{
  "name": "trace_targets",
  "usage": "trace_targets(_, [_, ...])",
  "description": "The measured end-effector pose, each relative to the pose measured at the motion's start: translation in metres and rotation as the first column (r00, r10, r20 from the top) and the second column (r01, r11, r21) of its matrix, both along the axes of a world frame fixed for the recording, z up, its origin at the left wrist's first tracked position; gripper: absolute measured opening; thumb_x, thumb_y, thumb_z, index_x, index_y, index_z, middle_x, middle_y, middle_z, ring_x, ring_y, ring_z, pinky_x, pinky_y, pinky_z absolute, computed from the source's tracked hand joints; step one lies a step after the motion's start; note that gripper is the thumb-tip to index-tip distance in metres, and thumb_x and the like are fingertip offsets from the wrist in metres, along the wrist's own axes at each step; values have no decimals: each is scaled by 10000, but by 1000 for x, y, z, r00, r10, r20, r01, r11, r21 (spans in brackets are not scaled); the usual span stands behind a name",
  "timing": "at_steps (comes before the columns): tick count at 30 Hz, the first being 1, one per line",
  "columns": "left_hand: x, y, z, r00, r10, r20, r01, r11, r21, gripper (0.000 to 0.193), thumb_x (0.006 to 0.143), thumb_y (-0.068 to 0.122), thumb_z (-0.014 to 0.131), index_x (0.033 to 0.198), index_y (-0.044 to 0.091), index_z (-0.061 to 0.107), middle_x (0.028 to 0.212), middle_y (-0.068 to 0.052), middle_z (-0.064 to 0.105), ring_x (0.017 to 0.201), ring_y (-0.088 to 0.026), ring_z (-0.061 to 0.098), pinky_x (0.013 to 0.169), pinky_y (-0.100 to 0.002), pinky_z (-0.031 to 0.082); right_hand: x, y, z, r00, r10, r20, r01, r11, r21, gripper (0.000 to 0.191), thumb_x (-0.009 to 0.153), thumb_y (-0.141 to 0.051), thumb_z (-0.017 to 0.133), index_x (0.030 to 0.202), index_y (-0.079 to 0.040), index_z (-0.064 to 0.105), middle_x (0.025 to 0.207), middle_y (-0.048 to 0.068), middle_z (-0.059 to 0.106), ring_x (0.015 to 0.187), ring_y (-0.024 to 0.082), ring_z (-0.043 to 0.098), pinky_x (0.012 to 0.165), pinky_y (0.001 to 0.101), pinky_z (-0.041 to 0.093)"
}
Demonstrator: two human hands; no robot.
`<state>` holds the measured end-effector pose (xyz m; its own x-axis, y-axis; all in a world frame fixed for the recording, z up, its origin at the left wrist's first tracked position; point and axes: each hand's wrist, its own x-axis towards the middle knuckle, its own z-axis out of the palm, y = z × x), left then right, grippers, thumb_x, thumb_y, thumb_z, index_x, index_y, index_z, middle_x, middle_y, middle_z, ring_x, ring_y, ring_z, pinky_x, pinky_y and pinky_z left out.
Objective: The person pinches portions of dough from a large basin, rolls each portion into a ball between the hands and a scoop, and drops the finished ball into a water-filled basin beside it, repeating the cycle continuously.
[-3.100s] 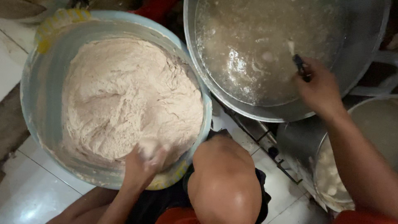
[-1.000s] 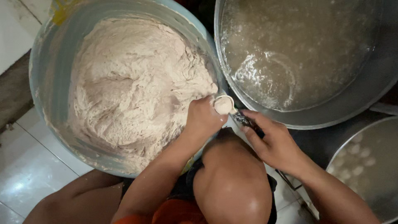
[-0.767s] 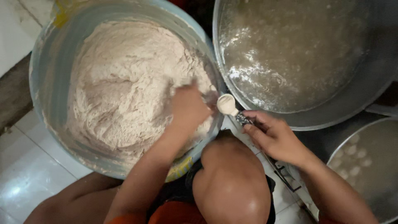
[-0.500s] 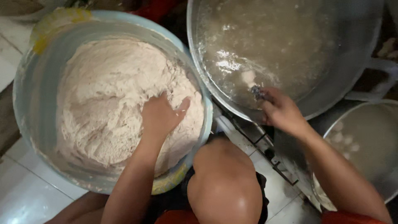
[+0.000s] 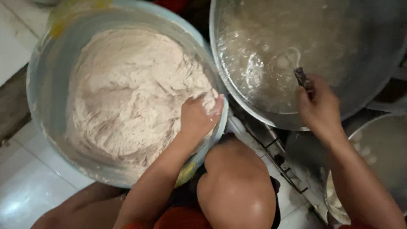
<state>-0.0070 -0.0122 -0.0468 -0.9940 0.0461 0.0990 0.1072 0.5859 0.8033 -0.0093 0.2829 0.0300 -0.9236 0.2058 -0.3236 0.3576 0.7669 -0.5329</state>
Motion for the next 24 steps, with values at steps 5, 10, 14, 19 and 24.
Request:
trace_targets(5, [3,5,8,1000,-19,10,18,998,67,243,899,253,801,851,40,695,746,-179,697,695,-406,678,620,-432,552,28,-38,12,957,-21,288,180,825,-536,397,968,-136,536,1354,-48,571,1048,60,738,698,124,613,609,305,538])
trace_targets(10, [4,7,-3,999,-46,-23,49,983,176,290,804,254,798,937,30,672,779,-166,715,697,-371,710,633,-417,577,46,-80,22,964,262,-56,-259,862,-435,432,988,-95,614,1410,-22,559,1097,95,702,829,98,630,672,256,528])
trace_targets(14, [7,11,-6,992,-49,115,38,995,94,238,730,212,791,883,66,681,774,-176,709,753,-386,720,686,-431,587,47,-94,29,939,344,2,-315,862,-397,444,994,-135,634,1422,-36,565,938,29,722,752,48,632,668,227,526])
trace_targets(19, [5,5,4,988,-8,155,25,994,-107,371,735,362,820,925,54,738,782,-188,720,746,-405,698,723,-494,541,46,-77,20,903,97,419,185,792,-582,444,983,-148,557,1423,-99,580,922,39,702,588,92,533,500,281,449])
trace_targets(24, [5,0,8,992,76,96,-48,964,-261,508,768,482,821,942,9,760,813,-241,726,763,-468,659,757,-504,540,50,-34,2,981,73,180,8,909,-417,492,986,-121,550,1475,-84,524,1032,52,686,758,107,598,641,281,513])
